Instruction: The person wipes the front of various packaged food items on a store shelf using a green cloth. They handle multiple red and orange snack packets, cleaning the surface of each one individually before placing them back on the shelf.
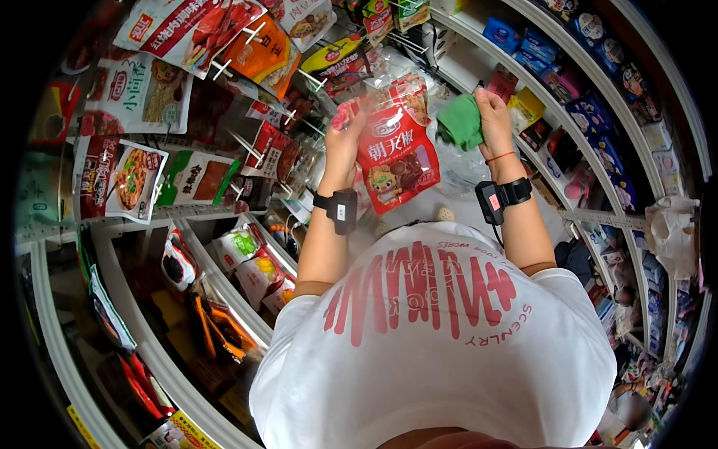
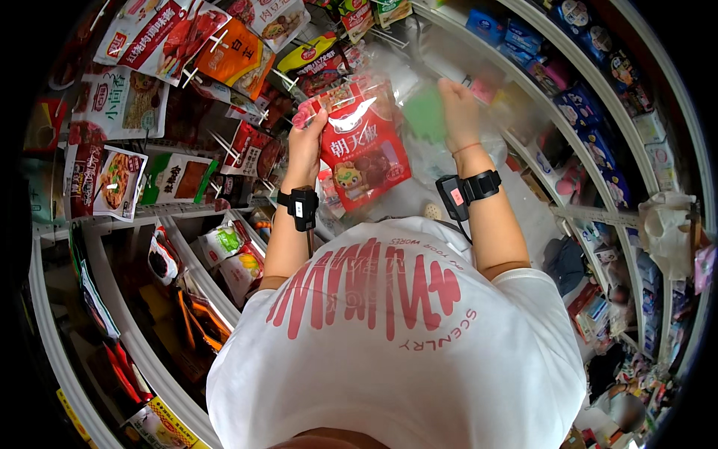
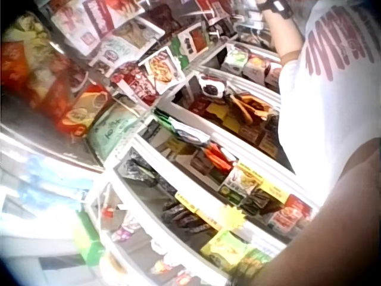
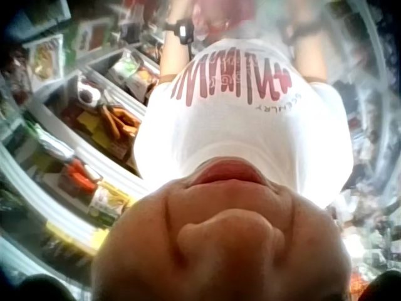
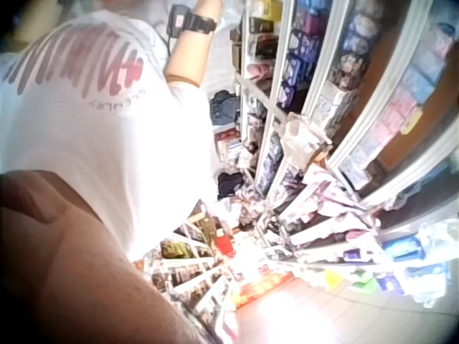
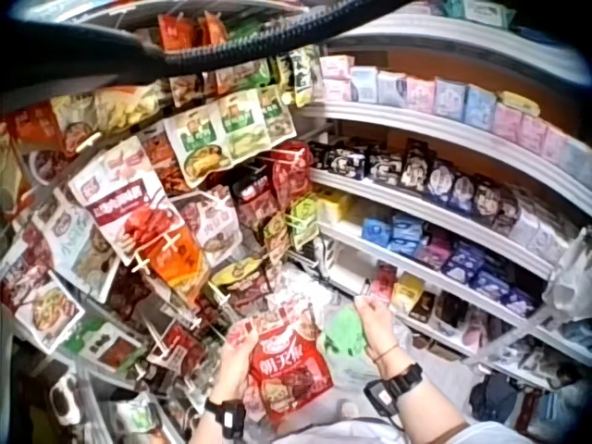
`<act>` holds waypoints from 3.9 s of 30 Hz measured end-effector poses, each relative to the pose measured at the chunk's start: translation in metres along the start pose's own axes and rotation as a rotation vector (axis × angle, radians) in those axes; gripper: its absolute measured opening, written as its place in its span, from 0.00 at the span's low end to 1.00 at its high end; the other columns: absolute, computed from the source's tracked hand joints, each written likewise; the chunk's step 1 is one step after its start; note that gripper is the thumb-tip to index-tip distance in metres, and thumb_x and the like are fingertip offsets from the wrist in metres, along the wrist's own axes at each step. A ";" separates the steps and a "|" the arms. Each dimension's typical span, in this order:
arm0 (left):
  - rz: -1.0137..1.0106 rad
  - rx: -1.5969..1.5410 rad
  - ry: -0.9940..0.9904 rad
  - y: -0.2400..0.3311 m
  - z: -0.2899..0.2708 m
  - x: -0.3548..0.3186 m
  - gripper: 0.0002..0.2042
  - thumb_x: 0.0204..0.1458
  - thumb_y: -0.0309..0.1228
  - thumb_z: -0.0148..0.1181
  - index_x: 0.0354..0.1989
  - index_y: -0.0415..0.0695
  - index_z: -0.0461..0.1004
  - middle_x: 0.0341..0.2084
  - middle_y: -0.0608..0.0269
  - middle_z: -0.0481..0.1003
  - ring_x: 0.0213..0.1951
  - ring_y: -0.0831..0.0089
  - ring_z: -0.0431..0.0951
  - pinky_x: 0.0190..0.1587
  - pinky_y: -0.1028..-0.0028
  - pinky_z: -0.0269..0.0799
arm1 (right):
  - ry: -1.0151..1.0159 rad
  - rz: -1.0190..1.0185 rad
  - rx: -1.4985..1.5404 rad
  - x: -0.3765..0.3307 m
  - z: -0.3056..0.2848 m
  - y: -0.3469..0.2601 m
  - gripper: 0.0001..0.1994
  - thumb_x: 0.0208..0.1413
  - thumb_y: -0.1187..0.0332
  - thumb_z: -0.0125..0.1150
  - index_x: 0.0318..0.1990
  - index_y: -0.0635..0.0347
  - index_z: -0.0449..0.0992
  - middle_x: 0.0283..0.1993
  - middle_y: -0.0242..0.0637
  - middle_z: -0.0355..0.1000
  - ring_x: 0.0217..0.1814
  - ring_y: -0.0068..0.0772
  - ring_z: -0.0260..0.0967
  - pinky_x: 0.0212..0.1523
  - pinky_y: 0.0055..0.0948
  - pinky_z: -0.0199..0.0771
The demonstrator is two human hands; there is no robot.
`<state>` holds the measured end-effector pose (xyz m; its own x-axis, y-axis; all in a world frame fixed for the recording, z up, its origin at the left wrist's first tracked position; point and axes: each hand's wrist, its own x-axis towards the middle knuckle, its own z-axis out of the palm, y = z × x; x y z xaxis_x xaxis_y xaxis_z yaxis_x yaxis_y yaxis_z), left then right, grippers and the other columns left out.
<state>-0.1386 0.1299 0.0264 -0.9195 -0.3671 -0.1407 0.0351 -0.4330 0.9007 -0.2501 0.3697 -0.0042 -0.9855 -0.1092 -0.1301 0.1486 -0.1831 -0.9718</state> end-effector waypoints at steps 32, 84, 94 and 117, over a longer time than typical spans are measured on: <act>-0.056 0.294 -0.046 0.043 -0.038 -0.030 0.14 0.53 0.33 0.61 0.45 0.39 0.74 0.35 0.66 0.77 0.34 0.79 0.75 0.39 0.77 0.72 | -0.517 -0.096 -0.422 -0.021 0.061 0.010 0.23 0.49 0.59 0.68 0.46 0.66 0.71 0.42 0.40 0.73 0.41 0.27 0.70 0.40 0.27 0.72; 0.479 0.777 1.197 0.117 -0.302 0.163 0.45 0.37 0.33 0.72 0.59 0.29 0.49 0.52 0.35 0.62 0.53 0.45 0.66 0.56 0.57 0.63 | -0.027 0.093 -0.117 -0.059 0.060 0.048 0.12 0.59 0.63 0.58 0.44 0.59 0.76 0.40 0.28 0.75 0.36 0.18 0.70 0.39 0.20 0.71; 0.558 0.160 0.700 0.127 -0.252 0.137 0.32 0.46 0.32 0.68 0.55 0.27 0.59 0.44 0.50 0.71 0.33 0.70 0.76 0.33 0.70 0.75 | -0.137 0.141 -0.035 -0.037 0.073 0.024 0.15 0.56 0.62 0.61 0.42 0.66 0.75 0.36 0.36 0.75 0.34 0.22 0.70 0.36 0.22 0.71; 0.712 0.101 0.595 0.103 -0.217 0.076 0.13 0.53 0.24 0.59 0.46 0.36 0.69 0.40 0.59 0.74 0.38 0.73 0.74 0.42 0.73 0.70 | -0.385 0.109 -0.145 -0.019 0.050 0.007 0.08 0.57 0.66 0.59 0.41 0.59 0.77 0.37 0.26 0.74 0.35 0.16 0.68 0.37 0.19 0.69</act>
<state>-0.1195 -0.1215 0.0197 -0.3413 -0.8922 0.2958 0.4533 0.1194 0.8833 -0.2263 0.3215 0.0014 -0.8580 -0.4819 -0.1777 0.2104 -0.0141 -0.9775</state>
